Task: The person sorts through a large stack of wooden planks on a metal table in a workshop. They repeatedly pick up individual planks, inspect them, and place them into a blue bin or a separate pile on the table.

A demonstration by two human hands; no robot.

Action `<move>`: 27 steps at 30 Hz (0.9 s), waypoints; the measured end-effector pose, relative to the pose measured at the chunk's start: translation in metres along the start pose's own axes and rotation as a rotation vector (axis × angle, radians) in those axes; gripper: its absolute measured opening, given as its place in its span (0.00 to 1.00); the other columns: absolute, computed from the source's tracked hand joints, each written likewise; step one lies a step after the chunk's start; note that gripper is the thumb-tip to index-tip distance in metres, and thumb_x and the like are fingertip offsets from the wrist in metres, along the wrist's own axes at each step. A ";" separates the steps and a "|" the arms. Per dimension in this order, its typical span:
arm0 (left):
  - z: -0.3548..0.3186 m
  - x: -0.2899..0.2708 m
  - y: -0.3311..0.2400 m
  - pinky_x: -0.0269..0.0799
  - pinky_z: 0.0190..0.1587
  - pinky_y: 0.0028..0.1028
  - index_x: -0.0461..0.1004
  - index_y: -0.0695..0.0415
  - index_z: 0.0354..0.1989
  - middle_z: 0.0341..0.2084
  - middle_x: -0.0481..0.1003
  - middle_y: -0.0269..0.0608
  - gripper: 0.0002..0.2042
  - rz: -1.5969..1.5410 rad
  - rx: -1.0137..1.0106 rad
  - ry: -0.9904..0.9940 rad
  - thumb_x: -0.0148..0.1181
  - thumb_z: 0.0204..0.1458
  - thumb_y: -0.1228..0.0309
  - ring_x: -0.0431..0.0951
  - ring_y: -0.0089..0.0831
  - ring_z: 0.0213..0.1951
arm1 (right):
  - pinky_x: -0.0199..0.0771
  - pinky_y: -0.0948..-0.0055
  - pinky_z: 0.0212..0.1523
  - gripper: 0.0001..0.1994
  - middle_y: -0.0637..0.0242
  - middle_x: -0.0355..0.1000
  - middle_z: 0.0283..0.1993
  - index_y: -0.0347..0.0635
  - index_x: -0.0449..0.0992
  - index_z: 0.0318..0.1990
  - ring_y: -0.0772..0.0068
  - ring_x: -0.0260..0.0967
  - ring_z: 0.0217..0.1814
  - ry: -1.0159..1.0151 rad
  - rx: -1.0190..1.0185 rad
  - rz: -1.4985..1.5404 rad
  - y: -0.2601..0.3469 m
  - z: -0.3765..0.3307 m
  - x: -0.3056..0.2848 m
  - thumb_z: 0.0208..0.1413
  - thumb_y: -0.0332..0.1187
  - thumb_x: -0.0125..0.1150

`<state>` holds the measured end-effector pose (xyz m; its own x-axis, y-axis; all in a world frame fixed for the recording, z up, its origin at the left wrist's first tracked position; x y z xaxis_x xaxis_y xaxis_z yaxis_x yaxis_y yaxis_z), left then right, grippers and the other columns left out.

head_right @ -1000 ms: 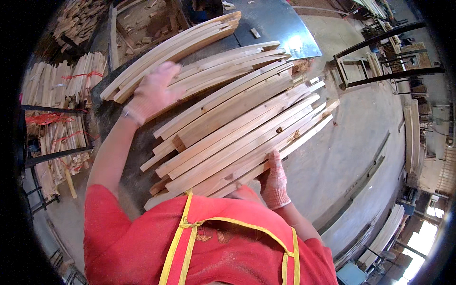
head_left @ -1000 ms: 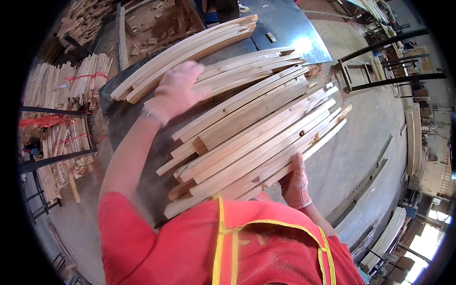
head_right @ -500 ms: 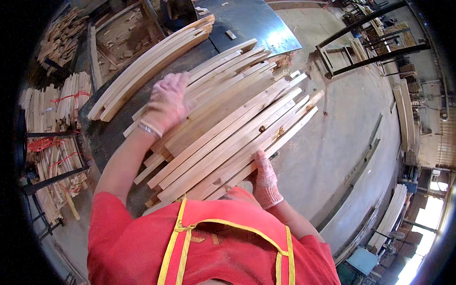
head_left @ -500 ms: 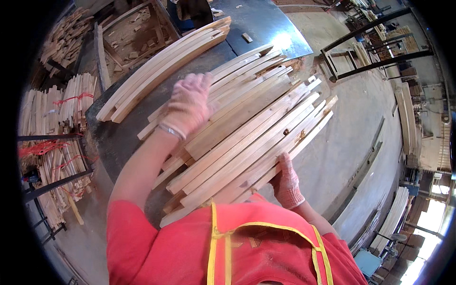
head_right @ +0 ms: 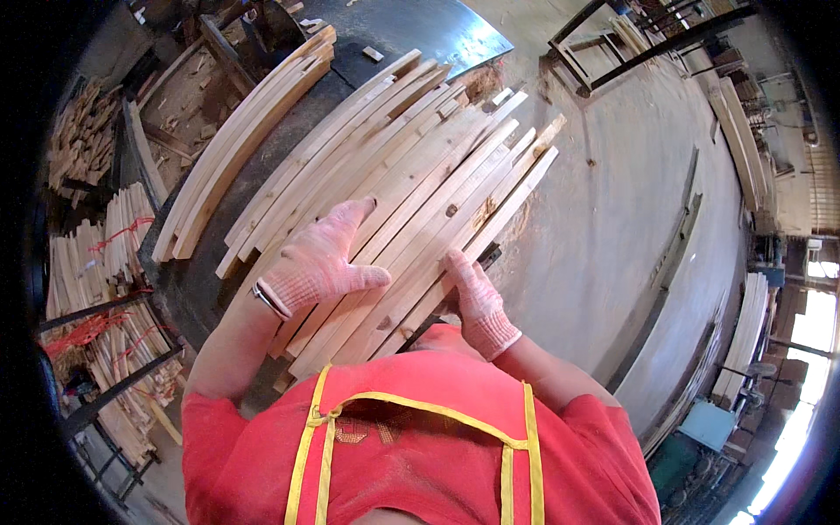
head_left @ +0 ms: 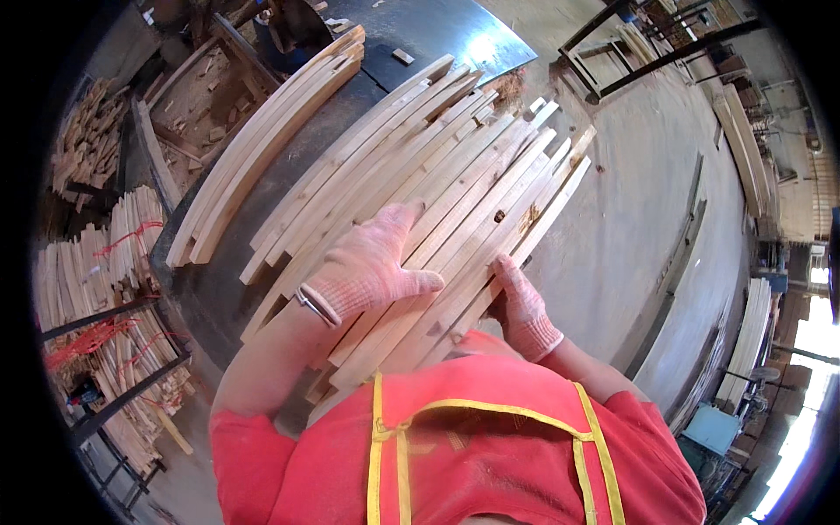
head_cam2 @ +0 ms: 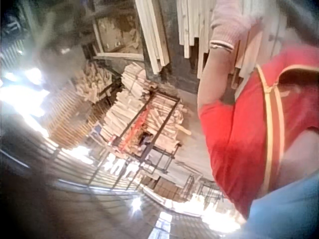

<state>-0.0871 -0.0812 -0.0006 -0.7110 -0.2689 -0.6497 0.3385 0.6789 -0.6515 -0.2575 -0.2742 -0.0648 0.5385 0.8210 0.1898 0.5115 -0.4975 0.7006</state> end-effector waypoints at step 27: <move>0.061 -0.130 0.080 0.72 0.62 0.43 0.61 0.52 0.73 0.59 0.73 0.58 0.38 0.448 -0.107 -0.444 0.68 0.51 0.67 0.75 0.52 0.59 | 0.77 0.53 0.58 0.38 0.55 0.74 0.62 0.37 0.66 0.68 0.57 0.76 0.58 0.026 -0.007 -0.003 -0.011 0.007 -0.012 0.65 0.63 0.54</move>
<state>0.0703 -0.0336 0.0081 -0.1837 -0.1849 -0.9654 0.4644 0.8493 -0.2511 -0.2646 -0.2805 -0.0799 0.5192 0.8297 0.2052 0.5087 -0.4929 0.7059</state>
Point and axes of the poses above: each hand's wrist, its own z-axis towards the middle knuckle, its own x-axis out of the palm, y = z × x, the point moved 2 cm from there along z, towards the middle knuckle
